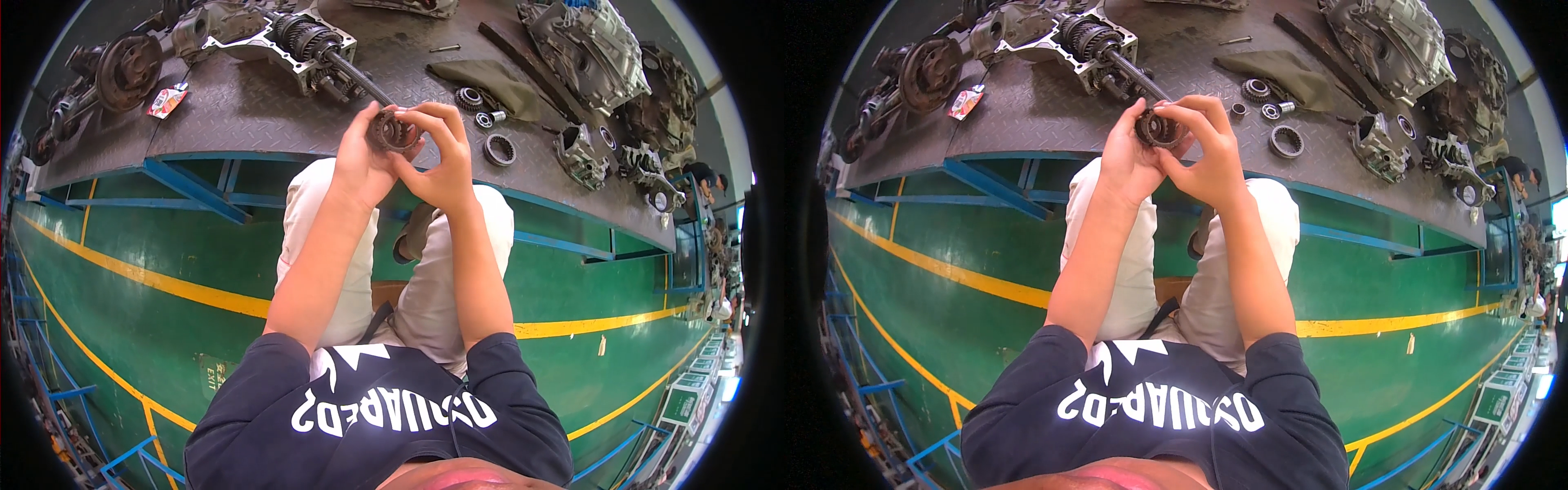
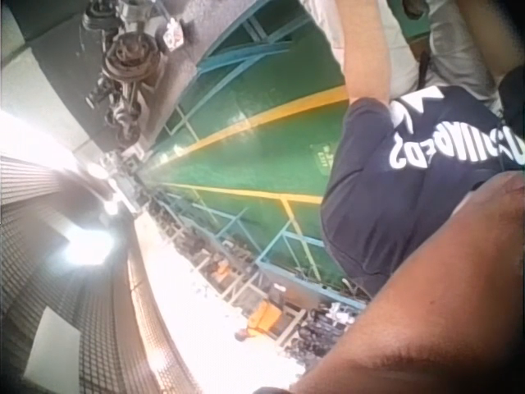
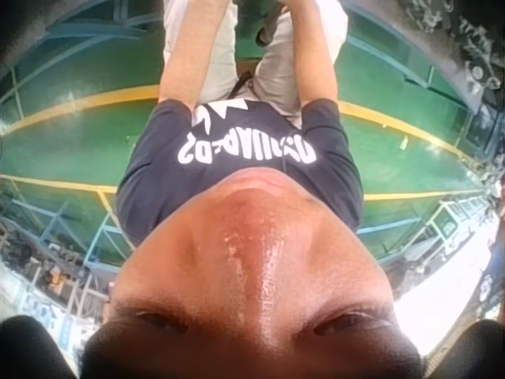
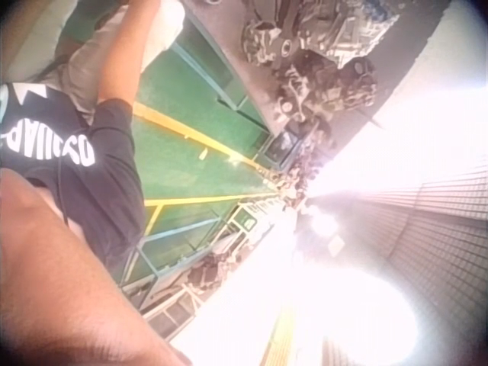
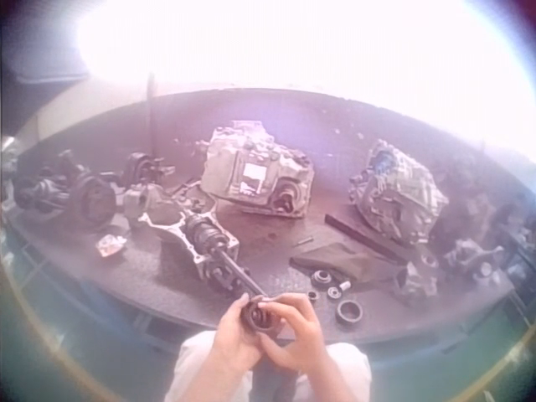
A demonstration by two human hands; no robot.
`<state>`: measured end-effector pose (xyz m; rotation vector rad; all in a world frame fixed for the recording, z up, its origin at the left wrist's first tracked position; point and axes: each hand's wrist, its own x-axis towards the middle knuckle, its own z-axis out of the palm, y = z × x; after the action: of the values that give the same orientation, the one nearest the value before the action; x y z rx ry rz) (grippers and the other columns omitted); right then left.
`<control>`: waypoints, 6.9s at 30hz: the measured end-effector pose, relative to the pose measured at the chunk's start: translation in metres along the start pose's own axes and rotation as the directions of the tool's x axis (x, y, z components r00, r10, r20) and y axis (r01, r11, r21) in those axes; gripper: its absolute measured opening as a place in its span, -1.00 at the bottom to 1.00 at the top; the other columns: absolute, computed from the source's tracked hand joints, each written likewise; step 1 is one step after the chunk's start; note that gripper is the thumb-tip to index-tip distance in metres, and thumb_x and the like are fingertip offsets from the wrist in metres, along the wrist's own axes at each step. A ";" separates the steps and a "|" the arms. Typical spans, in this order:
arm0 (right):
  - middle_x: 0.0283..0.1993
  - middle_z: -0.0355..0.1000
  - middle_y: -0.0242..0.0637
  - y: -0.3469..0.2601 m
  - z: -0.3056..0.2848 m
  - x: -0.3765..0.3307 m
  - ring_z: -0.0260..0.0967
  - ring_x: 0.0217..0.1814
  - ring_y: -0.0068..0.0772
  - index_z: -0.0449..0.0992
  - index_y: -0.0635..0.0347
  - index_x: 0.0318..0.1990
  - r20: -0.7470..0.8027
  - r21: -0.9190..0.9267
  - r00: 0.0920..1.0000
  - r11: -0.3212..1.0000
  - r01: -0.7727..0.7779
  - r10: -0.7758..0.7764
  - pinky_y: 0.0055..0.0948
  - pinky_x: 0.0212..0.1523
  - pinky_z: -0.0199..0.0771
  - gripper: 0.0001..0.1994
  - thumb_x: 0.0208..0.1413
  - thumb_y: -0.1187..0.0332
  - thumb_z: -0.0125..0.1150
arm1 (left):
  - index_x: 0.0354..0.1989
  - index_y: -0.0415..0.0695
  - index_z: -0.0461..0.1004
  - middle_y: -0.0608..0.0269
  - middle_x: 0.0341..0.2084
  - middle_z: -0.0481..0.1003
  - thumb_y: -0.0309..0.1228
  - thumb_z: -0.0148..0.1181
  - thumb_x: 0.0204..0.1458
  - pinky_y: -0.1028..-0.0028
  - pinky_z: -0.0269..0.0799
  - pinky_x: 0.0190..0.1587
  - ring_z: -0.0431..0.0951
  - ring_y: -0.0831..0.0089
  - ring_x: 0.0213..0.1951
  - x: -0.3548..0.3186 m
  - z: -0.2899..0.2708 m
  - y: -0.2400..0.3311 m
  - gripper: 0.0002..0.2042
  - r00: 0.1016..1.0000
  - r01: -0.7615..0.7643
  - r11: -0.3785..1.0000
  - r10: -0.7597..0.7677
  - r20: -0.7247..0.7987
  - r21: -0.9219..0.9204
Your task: The person assembles gears onto a transmission shaft by hand. They pick up and slide gear components onto the shaft one at a time, then handle a bearing and a final gear from the workbench before sliding them onto the end of the shaft.
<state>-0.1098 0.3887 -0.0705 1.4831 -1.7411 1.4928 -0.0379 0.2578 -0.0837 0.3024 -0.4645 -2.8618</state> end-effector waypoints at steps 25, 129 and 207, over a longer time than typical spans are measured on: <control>0.11 0.47 -0.10 0.008 0.003 -0.006 0.35 0.23 -0.04 0.62 0.18 0.23 0.014 -0.117 0.968 0.962 -0.247 0.251 -0.17 0.27 0.41 -0.38 -0.06 0.33 0.63 | 0.26 -0.38 0.41 -0.11 0.11 0.58 -0.31 -0.03 0.46 0.07 0.56 0.33 0.62 0.00 0.14 -0.001 -0.001 -0.001 -0.61 0.999 0.010 0.988 -0.004 -0.039 0.151; -0.13 0.61 -0.21 0.112 -0.087 0.030 0.45 0.02 -0.04 0.65 0.21 -0.03 0.532 -0.258 0.765 0.930 -0.263 0.363 -0.14 0.09 0.52 -0.66 0.00 0.42 0.53 | -0.17 -0.08 0.71 0.17 -0.26 0.63 -0.30 0.51 -0.02 0.15 0.60 -0.05 0.67 0.07 -0.09 0.108 0.037 0.033 -0.75 0.851 -0.507 -0.663 -0.283 0.442 0.551; 0.14 0.57 -0.27 0.112 -0.169 0.002 0.54 0.07 -0.32 0.58 0.05 0.32 0.341 -0.494 0.653 0.720 -0.487 0.676 -0.34 0.03 0.51 -0.32 -0.01 0.18 0.65 | 0.21 -0.08 0.59 0.10 -0.09 0.66 -0.37 0.52 0.03 0.22 0.57 0.07 0.66 0.07 0.00 0.102 0.043 0.038 -0.49 0.802 -0.575 -0.594 -0.271 0.533 0.562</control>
<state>-0.2621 0.5225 -0.0611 1.2096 -2.8697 0.9519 -0.1377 0.2089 -0.0483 -0.3865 -2.8124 -0.6889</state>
